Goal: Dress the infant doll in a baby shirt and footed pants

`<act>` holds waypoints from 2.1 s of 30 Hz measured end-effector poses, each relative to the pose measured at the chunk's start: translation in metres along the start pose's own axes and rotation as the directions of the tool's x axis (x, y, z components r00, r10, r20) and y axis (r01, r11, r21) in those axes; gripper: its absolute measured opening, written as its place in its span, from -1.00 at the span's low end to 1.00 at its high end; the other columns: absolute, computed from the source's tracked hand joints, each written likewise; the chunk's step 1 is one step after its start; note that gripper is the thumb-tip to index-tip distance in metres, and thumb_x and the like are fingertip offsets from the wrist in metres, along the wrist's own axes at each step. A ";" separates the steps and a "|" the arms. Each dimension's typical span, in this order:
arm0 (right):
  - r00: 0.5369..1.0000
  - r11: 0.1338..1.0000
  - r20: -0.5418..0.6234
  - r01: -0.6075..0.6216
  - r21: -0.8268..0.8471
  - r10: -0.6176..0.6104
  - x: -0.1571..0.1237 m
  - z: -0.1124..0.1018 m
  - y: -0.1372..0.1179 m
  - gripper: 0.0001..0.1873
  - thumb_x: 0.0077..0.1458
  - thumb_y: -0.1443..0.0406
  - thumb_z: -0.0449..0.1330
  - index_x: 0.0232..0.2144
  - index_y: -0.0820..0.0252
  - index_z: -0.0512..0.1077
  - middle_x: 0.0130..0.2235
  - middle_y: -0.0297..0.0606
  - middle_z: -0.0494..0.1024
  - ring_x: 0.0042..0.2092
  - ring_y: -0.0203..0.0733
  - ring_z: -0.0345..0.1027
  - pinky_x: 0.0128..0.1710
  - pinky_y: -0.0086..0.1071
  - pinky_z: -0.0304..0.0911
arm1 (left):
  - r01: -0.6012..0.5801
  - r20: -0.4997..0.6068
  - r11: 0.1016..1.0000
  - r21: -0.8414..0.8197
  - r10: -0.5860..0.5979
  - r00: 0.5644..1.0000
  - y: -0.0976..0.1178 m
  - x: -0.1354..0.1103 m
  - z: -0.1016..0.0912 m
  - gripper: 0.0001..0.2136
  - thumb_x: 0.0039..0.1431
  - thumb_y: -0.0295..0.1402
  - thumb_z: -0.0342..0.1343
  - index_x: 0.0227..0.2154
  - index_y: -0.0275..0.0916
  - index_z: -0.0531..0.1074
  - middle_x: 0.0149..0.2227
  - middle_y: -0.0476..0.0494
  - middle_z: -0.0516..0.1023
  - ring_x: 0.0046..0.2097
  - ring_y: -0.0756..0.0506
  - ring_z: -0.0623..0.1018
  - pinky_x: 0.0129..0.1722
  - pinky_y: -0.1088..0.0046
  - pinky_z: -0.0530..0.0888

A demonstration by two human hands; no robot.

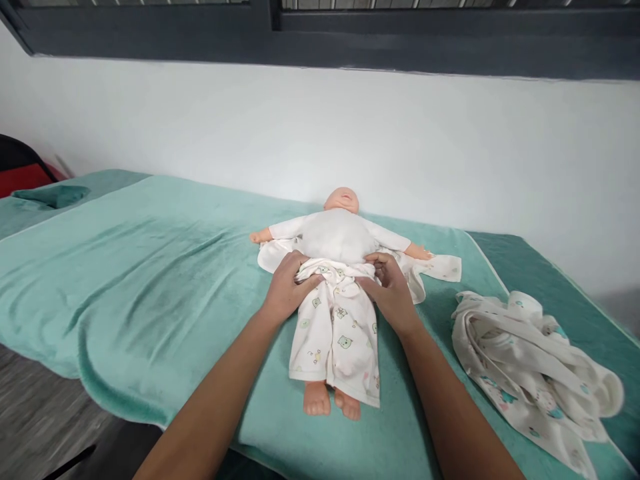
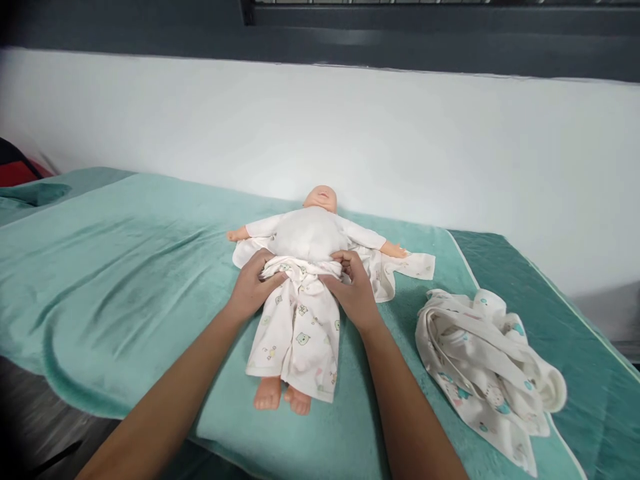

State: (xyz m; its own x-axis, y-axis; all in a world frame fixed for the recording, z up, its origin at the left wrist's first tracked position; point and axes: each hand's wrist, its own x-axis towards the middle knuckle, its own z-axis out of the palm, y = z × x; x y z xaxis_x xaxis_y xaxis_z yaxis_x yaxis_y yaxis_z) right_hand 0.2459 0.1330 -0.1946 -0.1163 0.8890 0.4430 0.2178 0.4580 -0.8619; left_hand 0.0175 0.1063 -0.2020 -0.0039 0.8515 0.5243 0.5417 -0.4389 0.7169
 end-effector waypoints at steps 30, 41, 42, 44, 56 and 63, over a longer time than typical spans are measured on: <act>0.979 0.980 -0.063 -0.192 0.048 0.195 0.049 0.021 0.024 -0.33 0.20 -0.13 0.06 0.25 -0.02 0.27 0.38 -0.31 0.16 0.40 -0.08 -0.07 0.43 -0.14 -0.19 | 0.301 -0.140 0.867 -0.396 -0.381 0.914 -0.002 0.036 0.020 -0.60 0.30 -0.11 0.03 0.12 -0.16 0.37 0.24 -0.18 0.38 0.28 -0.16 0.33 0.28 0.29 0.24; 0.975 0.959 0.022 -0.222 0.175 0.221 0.049 0.021 0.022 -0.35 0.17 -0.14 0.10 0.22 -0.08 0.35 0.33 -0.42 0.28 0.38 -0.11 0.04 0.42 -0.13 -0.10 | 0.402 0.141 0.623 -0.671 -0.426 0.894 -0.007 0.053 0.027 -0.39 0.22 -0.08 0.12 0.31 -0.07 0.22 0.40 -0.01 0.15 0.41 -0.15 0.15 0.37 0.33 0.14; 0.976 0.962 0.015 -0.216 0.167 0.217 0.048 0.021 0.021 -0.36 0.17 -0.14 0.11 0.21 -0.07 0.37 0.31 -0.41 0.31 0.37 -0.10 0.07 0.42 -0.13 -0.10 | 0.405 0.144 0.615 -0.677 -0.429 0.892 -0.007 0.055 0.027 -0.38 0.22 -0.10 0.13 0.31 -0.09 0.21 0.40 -0.02 0.16 0.41 -0.15 0.15 0.37 0.33 0.15; 0.978 0.968 -0.007 -0.205 0.144 0.209 0.047 0.021 0.017 -0.37 0.16 -0.14 0.11 0.18 -0.05 0.40 0.28 -0.38 0.36 0.35 -0.07 0.11 0.41 -0.12 -0.08 | 0.401 0.149 0.605 -0.687 -0.423 0.894 -0.006 0.059 0.027 -0.38 0.21 -0.13 0.15 0.31 -0.11 0.22 0.39 -0.04 0.18 0.40 -0.16 0.17 0.36 0.33 0.15; 0.970 0.959 -0.008 -0.239 0.153 0.243 0.042 0.020 0.010 -0.43 0.19 -0.10 0.11 0.17 -0.06 0.42 0.27 -0.40 0.37 0.36 -0.04 0.10 0.40 -0.09 -0.05 | 0.289 -0.010 0.771 -0.567 -0.358 0.934 -0.011 0.053 0.026 -0.66 0.25 -0.16 0.09 0.01 -0.12 0.55 0.15 -0.06 0.53 0.27 -0.20 0.38 0.34 0.21 0.21; 0.954 0.905 0.122 -0.299 0.301 0.275 0.040 0.022 0.015 -0.35 0.21 -0.10 0.10 0.29 -0.15 0.22 0.30 -0.42 0.34 0.39 -0.13 0.03 0.39 -0.12 0.00 | 0.327 0.010 0.748 -0.578 -0.395 0.919 -0.006 0.052 0.024 -0.67 0.24 -0.15 0.10 -0.02 -0.13 0.57 0.13 -0.07 0.54 0.25 -0.23 0.41 0.32 0.18 0.24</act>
State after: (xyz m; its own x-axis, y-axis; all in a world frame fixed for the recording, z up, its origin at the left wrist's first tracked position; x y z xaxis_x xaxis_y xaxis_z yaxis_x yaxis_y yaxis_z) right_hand 0.2238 0.1754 -0.1955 -0.1693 0.9732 0.1558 -0.0599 0.1476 -0.9872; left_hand 0.0344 0.1600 -0.1904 -0.2094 0.9583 0.1942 -0.0819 -0.2151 0.9731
